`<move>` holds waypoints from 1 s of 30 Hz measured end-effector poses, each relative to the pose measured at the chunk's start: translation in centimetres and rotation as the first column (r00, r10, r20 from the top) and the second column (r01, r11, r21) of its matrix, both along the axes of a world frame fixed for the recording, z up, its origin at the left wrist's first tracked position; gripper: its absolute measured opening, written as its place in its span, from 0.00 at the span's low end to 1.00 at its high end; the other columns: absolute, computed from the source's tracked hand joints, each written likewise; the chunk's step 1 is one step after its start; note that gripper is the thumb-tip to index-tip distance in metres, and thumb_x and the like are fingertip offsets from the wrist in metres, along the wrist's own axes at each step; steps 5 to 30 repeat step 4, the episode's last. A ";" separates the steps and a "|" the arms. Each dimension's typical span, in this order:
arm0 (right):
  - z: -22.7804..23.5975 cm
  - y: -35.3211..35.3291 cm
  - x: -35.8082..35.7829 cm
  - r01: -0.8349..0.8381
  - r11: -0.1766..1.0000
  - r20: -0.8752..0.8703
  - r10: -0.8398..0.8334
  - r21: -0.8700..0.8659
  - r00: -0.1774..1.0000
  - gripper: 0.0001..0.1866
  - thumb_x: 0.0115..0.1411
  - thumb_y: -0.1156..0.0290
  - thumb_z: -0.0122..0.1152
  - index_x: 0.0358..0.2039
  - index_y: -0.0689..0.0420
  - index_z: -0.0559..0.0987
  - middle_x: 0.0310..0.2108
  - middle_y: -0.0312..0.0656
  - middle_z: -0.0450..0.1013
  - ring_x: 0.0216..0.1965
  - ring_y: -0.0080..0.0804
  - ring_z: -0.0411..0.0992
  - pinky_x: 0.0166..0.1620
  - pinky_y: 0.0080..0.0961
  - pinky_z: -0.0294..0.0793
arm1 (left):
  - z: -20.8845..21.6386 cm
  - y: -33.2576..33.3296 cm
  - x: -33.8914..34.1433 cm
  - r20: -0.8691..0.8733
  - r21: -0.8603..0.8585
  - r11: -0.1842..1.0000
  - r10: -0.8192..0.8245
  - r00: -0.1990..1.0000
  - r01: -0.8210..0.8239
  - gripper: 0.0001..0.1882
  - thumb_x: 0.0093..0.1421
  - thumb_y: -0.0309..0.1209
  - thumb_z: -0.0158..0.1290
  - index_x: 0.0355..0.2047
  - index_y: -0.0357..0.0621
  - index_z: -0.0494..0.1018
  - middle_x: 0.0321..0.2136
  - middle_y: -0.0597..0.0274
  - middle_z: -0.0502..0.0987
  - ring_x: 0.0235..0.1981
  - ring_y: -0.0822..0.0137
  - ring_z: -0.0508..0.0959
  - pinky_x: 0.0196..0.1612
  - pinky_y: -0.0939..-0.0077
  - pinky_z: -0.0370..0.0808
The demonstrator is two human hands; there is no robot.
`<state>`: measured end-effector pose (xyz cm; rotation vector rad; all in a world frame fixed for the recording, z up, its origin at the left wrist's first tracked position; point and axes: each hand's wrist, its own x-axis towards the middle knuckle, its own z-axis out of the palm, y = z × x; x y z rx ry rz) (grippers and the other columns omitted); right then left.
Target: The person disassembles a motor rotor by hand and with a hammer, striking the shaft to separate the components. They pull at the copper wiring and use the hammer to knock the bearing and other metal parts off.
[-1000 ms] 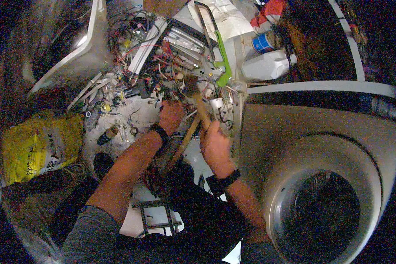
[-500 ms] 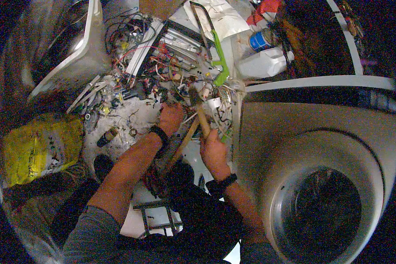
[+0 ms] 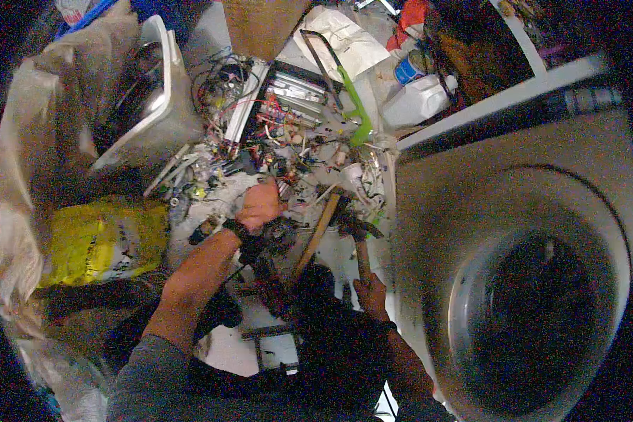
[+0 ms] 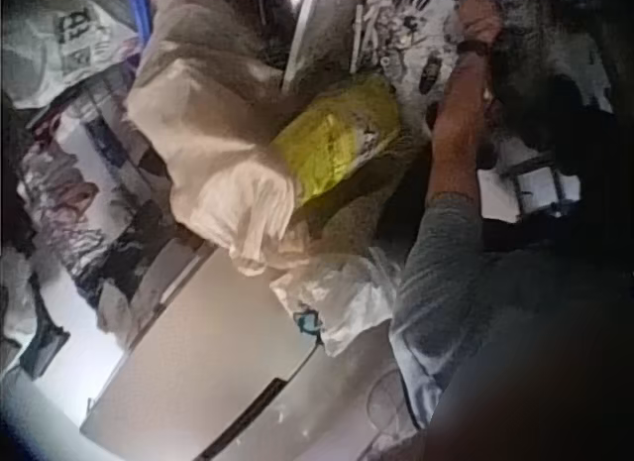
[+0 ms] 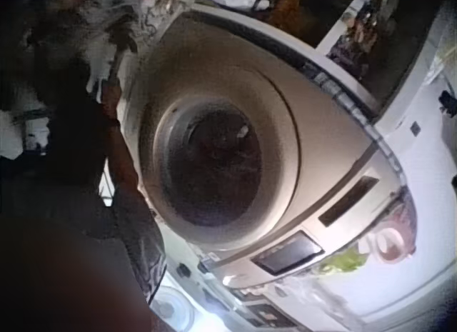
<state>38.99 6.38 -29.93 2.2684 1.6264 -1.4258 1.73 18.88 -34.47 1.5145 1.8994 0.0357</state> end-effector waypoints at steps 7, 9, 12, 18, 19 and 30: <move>-2.2 -8.0 1.6 -0.148 0.959 0.244 0.208 -0.241 0.947 0.25 0.60 0.47 0.69 0.47 0.54 0.79 0.41 0.52 0.79 0.37 0.42 0.80 0.38 0.47 0.77 | 6.7 -3.7 -4.8 0.167 0.004 0.992 0.121 0.979 -0.123 0.41 0.51 0.42 0.65 0.60 0.36 0.61 0.37 0.35 0.81 0.42 0.35 0.81 0.49 0.47 0.76; -2.2 -8.0 1.6 -0.148 0.959 0.244 0.208 -0.241 0.947 0.25 0.60 0.47 0.69 0.47 0.54 0.79 0.41 0.52 0.79 0.37 0.42 0.80 0.38 0.47 0.77 | 6.7 -3.7 -4.8 0.167 0.004 0.992 0.121 0.979 -0.123 0.41 0.51 0.42 0.65 0.60 0.36 0.61 0.37 0.35 0.81 0.42 0.35 0.81 0.49 0.47 0.76; -2.2 -8.0 1.6 -0.148 0.959 0.244 0.208 -0.241 0.947 0.25 0.60 0.47 0.69 0.47 0.54 0.79 0.41 0.52 0.79 0.37 0.42 0.80 0.38 0.47 0.77 | 6.7 -3.7 -4.8 0.167 0.004 0.992 0.121 0.979 -0.123 0.41 0.51 0.42 0.65 0.60 0.36 0.61 0.37 0.35 0.81 0.42 0.35 0.81 0.49 0.47 0.76; -2.2 -8.0 1.6 -0.148 0.959 0.244 0.208 -0.241 0.947 0.25 0.60 0.47 0.69 0.47 0.54 0.79 0.41 0.52 0.79 0.37 0.42 0.80 0.38 0.47 0.77 | 6.7 -3.7 -4.8 0.167 0.004 0.992 0.121 0.979 -0.123 0.41 0.51 0.42 0.65 0.60 0.36 0.61 0.37 0.35 0.81 0.42 0.35 0.81 0.49 0.47 0.76; -2.2 -8.0 1.6 -0.148 0.959 0.244 0.208 -0.241 0.947 0.25 0.60 0.47 0.69 0.47 0.54 0.79 0.41 0.52 0.79 0.37 0.42 0.80 0.38 0.47 0.77 | 6.7 -3.7 -4.8 0.167 0.004 0.992 0.121 0.979 -0.123 0.41 0.51 0.42 0.65 0.60 0.36 0.61 0.37 0.35 0.81 0.42 0.35 0.81 0.49 0.47 0.76; -2.2 -8.0 1.6 -0.148 0.959 0.244 0.208 -0.241 0.947 0.25 0.60 0.47 0.69 0.47 0.54 0.79 0.41 0.52 0.79 0.37 0.42 0.80 0.38 0.47 0.77 | 6.7 -3.7 -4.8 0.167 0.004 0.992 0.121 0.979 -0.123 0.41 0.51 0.42 0.65 0.60 0.36 0.61 0.37 0.35 0.81 0.42 0.35 0.81 0.49 0.47 0.76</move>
